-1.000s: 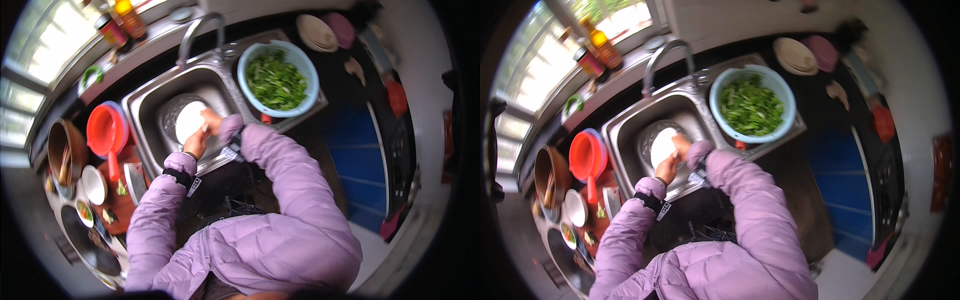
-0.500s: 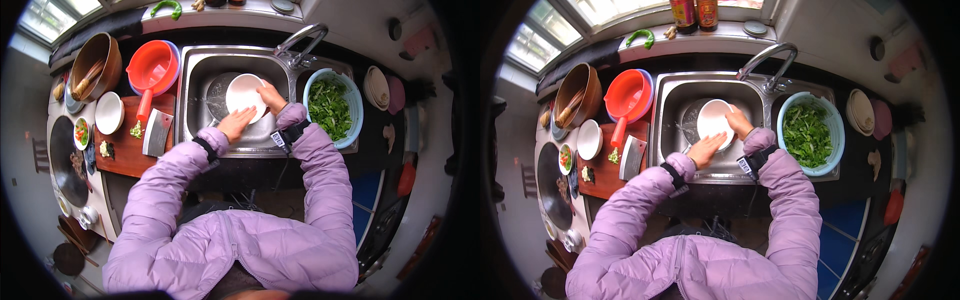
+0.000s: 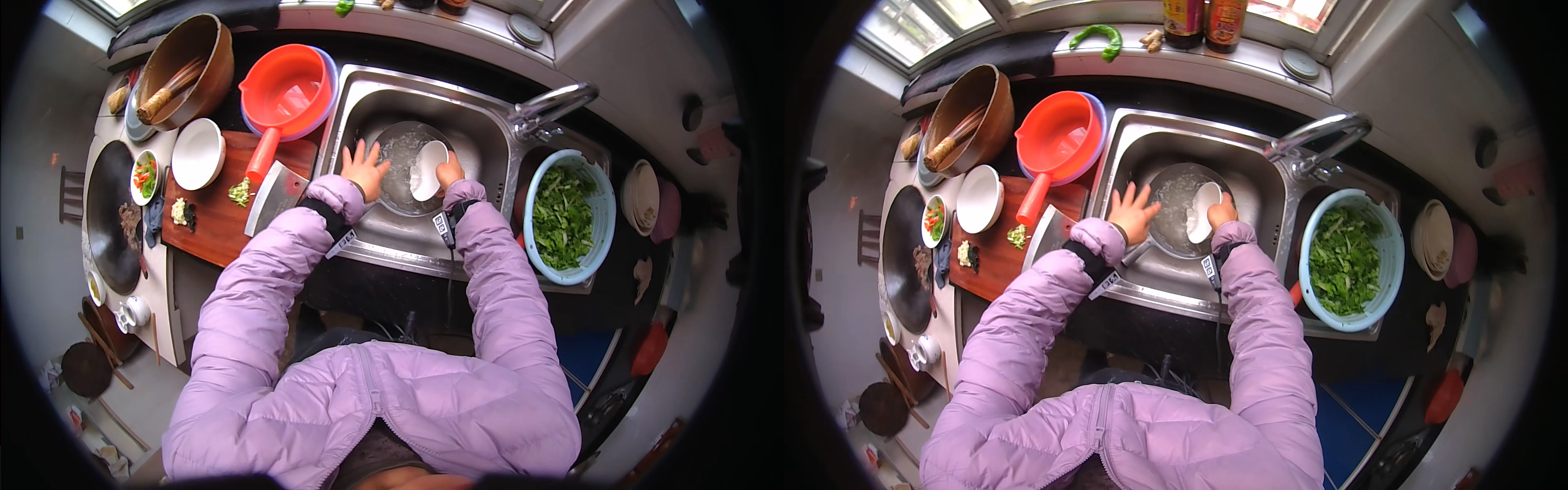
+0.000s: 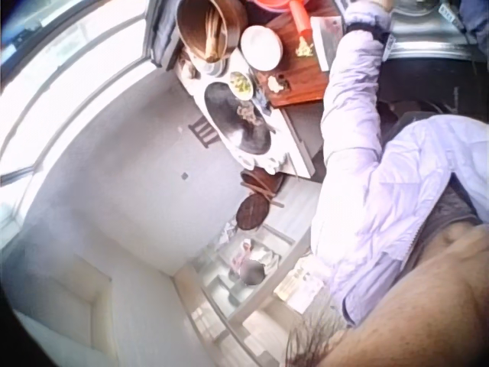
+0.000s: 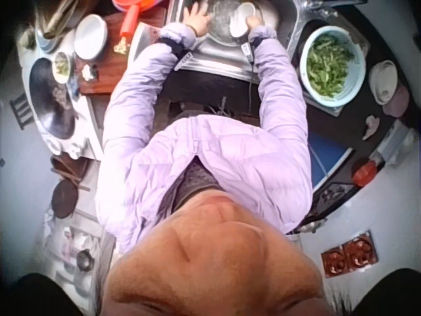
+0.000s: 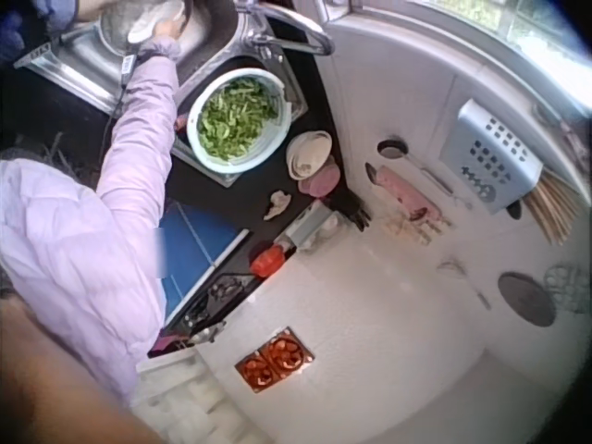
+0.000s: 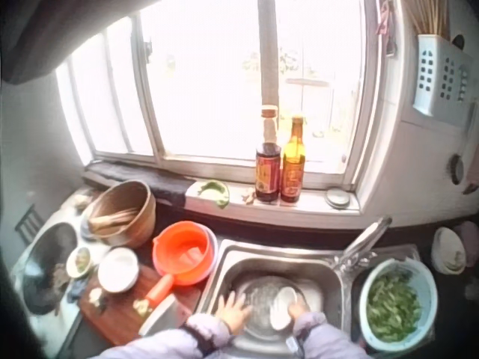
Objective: The person cooks sliced meat in a large wok using a spatula, stirring and flipping the pieces. They briefly wash a bowl at the sink and return to continue cooking the meat.
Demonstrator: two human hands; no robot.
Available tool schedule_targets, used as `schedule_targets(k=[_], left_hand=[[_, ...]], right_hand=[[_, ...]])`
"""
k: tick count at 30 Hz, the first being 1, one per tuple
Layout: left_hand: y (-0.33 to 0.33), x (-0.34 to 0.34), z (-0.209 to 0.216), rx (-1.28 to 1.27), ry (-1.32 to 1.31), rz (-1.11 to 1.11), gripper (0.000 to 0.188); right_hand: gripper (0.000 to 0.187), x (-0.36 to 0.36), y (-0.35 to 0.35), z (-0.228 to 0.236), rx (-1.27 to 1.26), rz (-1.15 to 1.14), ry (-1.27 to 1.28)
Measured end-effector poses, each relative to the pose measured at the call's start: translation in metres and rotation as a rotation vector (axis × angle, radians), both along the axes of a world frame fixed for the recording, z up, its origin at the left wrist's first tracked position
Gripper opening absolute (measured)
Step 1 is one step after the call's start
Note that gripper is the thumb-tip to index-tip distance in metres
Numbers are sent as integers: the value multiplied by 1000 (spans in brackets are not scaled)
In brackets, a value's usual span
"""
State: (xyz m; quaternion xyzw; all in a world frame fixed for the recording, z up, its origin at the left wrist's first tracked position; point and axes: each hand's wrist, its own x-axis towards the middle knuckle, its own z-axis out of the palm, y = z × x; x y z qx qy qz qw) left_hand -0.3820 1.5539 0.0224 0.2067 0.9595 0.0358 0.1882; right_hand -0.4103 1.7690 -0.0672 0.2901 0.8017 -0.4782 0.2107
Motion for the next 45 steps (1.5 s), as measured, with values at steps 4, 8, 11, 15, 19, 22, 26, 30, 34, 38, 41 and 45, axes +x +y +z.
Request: schedule_targets(k=[4, 8, 11, 15, 19, 22, 26, 30, 34, 38, 41, 45], left_hand=[[9, 16, -14, 156, -104, 9, 34], [28, 26, -17, 426, -61, 9, 22], [40, 22, -13, 117, 125, -7, 39], [64, 16, -9, 192, 203, 145, 51], [52, 12, -13, 246, 100, -293, 52], [51, 8, -18, 343, 287, -200, 47], [97, 12, -23, 933, -149, 236, 57], [69, 34, -23, 739, 116, -327, 59], [11, 25, -17, 217, 351, -529, 61], [18, 10, 1, 175, 532, -197, 61], [43, 8, 17, 446, 506, -22, 59], [47, 1, 24, 653, 281, 92, 34]], right_hand=[[55, 19, -19, -17, -654, -291, -98], [48, 36, -23, -7, -1094, -422, -168], [41, 43, -25, 11, -1202, -405, -127], [40, 46, -23, 39, -1382, -300, -111], [46, 48, -3, 59, -1210, -197, 73], [46, 51, -2, 59, -1198, -199, 15], [56, 44, -12, 61, -1194, -147, 32], [50, 23, 11, 90, -1021, -2, 160], [42, 16, 28, 117, -594, 182, 98], [36, 22, 12, 125, -9, 389, 345], [42, 38, -6, 133, 454, 689, 582], [42, 60, -31, 157, 684, 840, 802]])
